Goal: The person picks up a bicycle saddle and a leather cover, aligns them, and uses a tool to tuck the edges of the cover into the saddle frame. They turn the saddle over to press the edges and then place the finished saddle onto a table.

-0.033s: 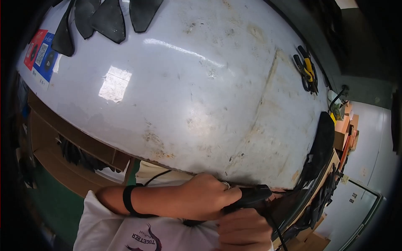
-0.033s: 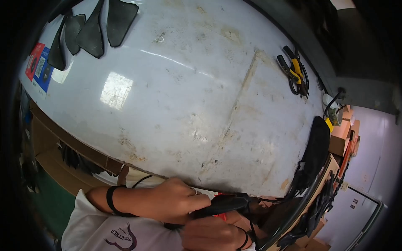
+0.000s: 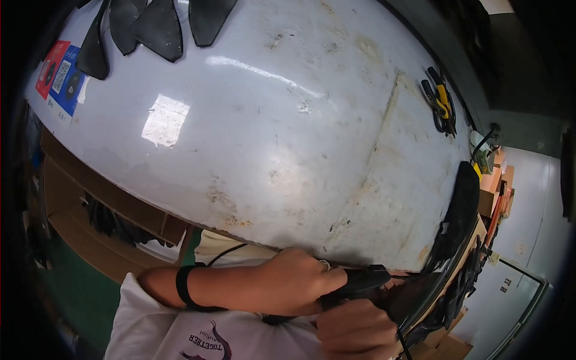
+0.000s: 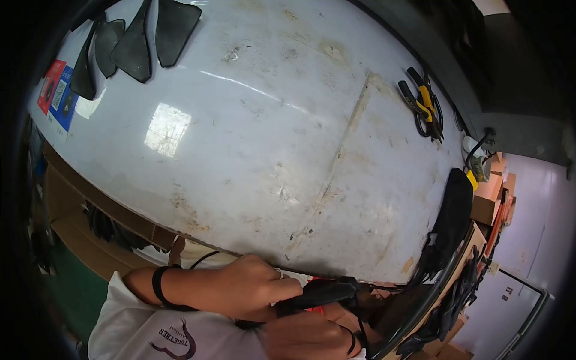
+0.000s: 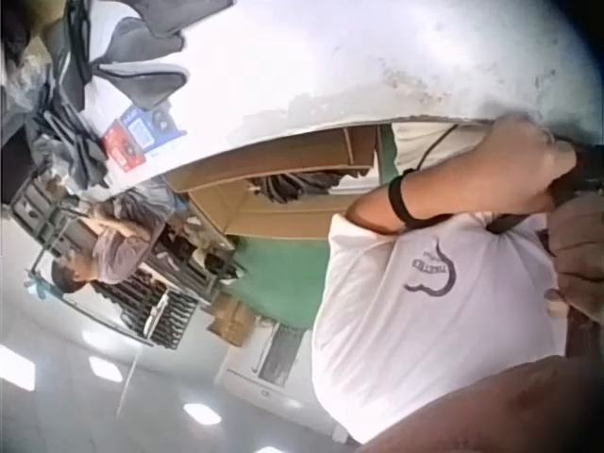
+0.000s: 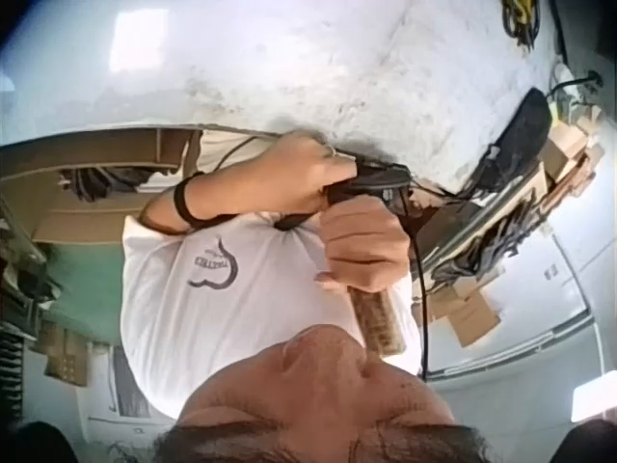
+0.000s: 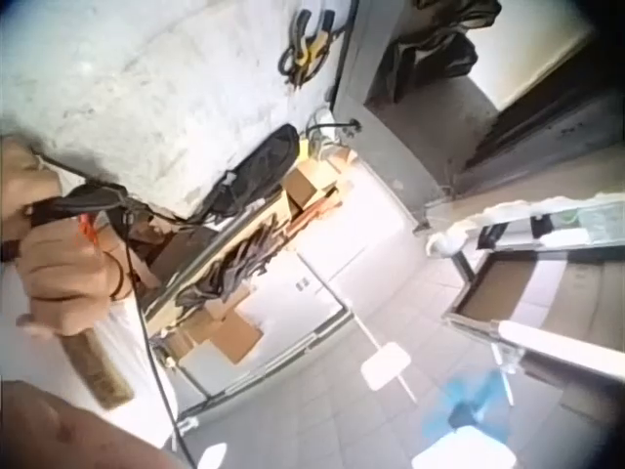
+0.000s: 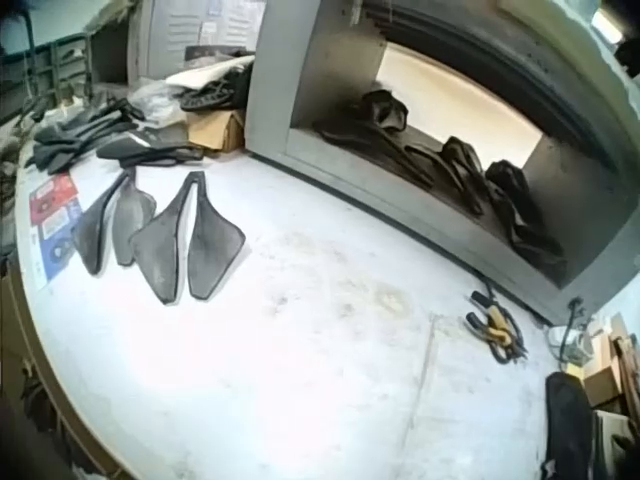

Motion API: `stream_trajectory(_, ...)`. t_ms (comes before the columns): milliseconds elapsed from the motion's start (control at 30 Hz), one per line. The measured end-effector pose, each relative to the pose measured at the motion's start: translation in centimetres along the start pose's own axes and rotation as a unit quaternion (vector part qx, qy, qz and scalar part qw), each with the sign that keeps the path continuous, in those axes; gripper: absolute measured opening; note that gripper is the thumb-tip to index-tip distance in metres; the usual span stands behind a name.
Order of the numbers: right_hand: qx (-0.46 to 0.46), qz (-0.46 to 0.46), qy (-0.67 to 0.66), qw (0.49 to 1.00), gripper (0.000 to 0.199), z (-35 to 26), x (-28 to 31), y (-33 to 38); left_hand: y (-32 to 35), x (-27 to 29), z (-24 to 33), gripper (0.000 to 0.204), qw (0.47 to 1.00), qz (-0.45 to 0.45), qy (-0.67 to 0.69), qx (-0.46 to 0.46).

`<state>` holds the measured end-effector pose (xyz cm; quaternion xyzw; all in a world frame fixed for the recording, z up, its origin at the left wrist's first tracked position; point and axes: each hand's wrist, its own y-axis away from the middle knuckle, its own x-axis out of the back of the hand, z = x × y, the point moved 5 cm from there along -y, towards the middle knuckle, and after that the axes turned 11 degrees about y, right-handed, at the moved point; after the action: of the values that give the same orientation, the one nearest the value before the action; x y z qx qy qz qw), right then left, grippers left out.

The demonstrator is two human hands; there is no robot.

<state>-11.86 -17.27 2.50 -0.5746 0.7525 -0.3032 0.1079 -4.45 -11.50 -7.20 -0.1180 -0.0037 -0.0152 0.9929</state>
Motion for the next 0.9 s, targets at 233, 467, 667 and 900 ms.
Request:
stream_trajectory(233, 0.037, 0.208, 0.127, 0.969, 0.028, -1.2, -0.3, 2.8, -0.1, 0.2, 0.4, 0.035, 1.000, 0.010, 0.018, 0.010)
stream_trajectory(467, -0.022, -0.146, 0.143, 0.979, 0.022, -0.5, -0.6, -1.2, 0.1, 0.0, 0.2, 0.033, 1.000, 0.007, 0.014, 0.005)
stream_trajectory(667, -0.034, 0.131, -0.078, 0.988, 0.024, -1.9, 3.9, 2.4, 0.0, 0.5, 0.6, 0.027, 1.000, 0.019, 0.010, 0.006)
stream_trajectory(900, -0.285, 0.190, 0.099, 0.934, 0.067, -0.3, 7.8, 6.0, -1.9, 4.1, 6.5, 0.027, 0.990, 0.061, -0.018, -0.126)
